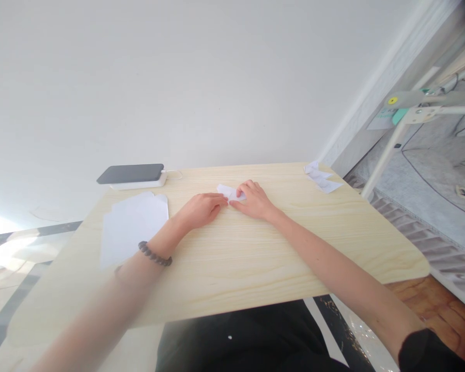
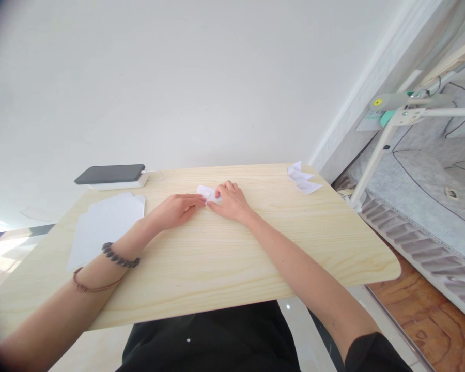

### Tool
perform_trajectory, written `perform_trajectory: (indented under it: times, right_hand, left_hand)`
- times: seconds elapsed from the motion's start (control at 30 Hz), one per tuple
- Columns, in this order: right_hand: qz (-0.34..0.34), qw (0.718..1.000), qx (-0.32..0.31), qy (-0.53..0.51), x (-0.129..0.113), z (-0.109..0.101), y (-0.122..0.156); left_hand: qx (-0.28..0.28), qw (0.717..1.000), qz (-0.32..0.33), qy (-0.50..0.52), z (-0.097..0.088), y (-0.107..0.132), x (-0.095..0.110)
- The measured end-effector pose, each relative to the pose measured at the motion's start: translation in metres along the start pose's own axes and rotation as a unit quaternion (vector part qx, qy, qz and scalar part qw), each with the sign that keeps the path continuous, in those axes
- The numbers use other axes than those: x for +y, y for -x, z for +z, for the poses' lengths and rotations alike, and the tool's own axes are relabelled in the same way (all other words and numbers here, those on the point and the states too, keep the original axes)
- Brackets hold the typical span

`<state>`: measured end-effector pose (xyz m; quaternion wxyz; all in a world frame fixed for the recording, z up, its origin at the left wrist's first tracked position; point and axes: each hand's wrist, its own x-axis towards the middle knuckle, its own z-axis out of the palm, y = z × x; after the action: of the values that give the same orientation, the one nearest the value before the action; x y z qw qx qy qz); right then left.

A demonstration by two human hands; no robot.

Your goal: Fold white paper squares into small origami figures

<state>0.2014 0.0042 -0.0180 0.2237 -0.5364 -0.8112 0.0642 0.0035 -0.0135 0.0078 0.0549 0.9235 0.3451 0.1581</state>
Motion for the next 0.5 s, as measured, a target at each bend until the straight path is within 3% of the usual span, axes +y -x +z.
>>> perform_trajectory:
  times: [0.3,0.5]
  right_hand:
    - [0.007,1.0,-0.001,0.001,-0.0022,-0.0009,-0.0002]
    - [0.003,1.0,0.012,0.007,-0.0031,0.0005,0.0019]
  left_hand:
    - [0.006,1.0,-0.009,0.019,-0.0008,0.0008,-0.0031]
    - [0.016,0.999,0.035,0.028,0.001,0.0006,-0.0044]
